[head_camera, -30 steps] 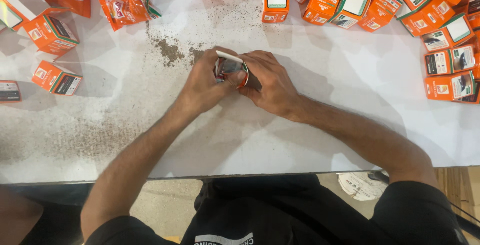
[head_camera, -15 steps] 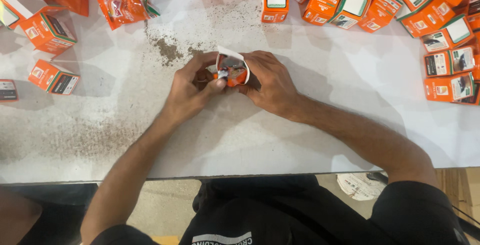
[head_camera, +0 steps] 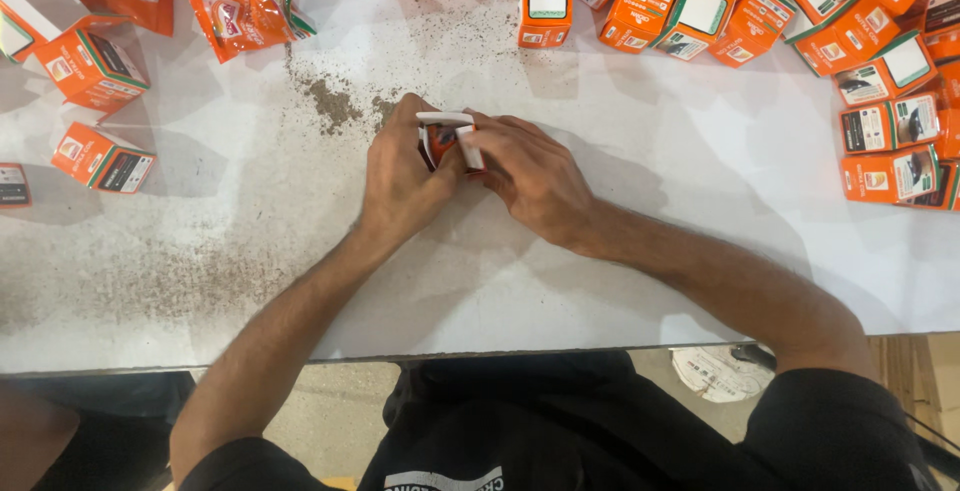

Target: The person packs small plastic-wrapped sachets into white paper cups and places each cup into an orange cardboard carton, folds the carton flaps closed, and sets the finished carton aside with a pile of completed cartons, repeating the cycle continuously.

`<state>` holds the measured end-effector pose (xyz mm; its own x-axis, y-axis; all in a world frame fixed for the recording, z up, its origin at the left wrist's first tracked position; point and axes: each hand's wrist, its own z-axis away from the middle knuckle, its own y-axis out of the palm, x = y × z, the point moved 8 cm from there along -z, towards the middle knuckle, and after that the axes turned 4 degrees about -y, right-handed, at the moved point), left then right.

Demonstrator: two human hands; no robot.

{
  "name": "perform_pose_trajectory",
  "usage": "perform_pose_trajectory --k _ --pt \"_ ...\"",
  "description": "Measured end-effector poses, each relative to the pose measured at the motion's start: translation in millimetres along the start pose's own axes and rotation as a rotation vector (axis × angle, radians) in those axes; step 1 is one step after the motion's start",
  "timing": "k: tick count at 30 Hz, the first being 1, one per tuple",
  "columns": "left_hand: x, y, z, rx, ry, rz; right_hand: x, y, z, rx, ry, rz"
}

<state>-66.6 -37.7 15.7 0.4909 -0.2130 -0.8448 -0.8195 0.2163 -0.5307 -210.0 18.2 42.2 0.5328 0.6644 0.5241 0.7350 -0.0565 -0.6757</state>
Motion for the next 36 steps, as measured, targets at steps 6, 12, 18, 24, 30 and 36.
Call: perform_pose_trajectory --k 6,12,18,24,30,36 --pt "18.8 1.4 3.8 0.409 -0.313 0.869 7.5 10.1 -2.7 0.118 -0.045 0.211" --pt "25.9 11.1 -11.1 0.377 -0.448 0.632 4.7 9.3 -5.4 0.069 0.005 0.133" --pt "-25.9 -14.4 10.9 -0.007 0.274 0.076 -3.2 6.5 -2.3 0.055 0.124 -0.008" --pt "-38.1 -14.0 36.8 0.003 0.573 -0.129 -8.4 8.9 2.3 0.032 0.140 -0.025" --pt "-32.7 -13.4 28.7 -0.041 0.537 -0.065 -7.6 8.6 2.5 0.039 0.116 -0.022" --pt "-33.3 -14.0 34.3 -0.039 0.592 -0.132 -4.9 6.7 -0.9 0.041 0.102 -0.021"
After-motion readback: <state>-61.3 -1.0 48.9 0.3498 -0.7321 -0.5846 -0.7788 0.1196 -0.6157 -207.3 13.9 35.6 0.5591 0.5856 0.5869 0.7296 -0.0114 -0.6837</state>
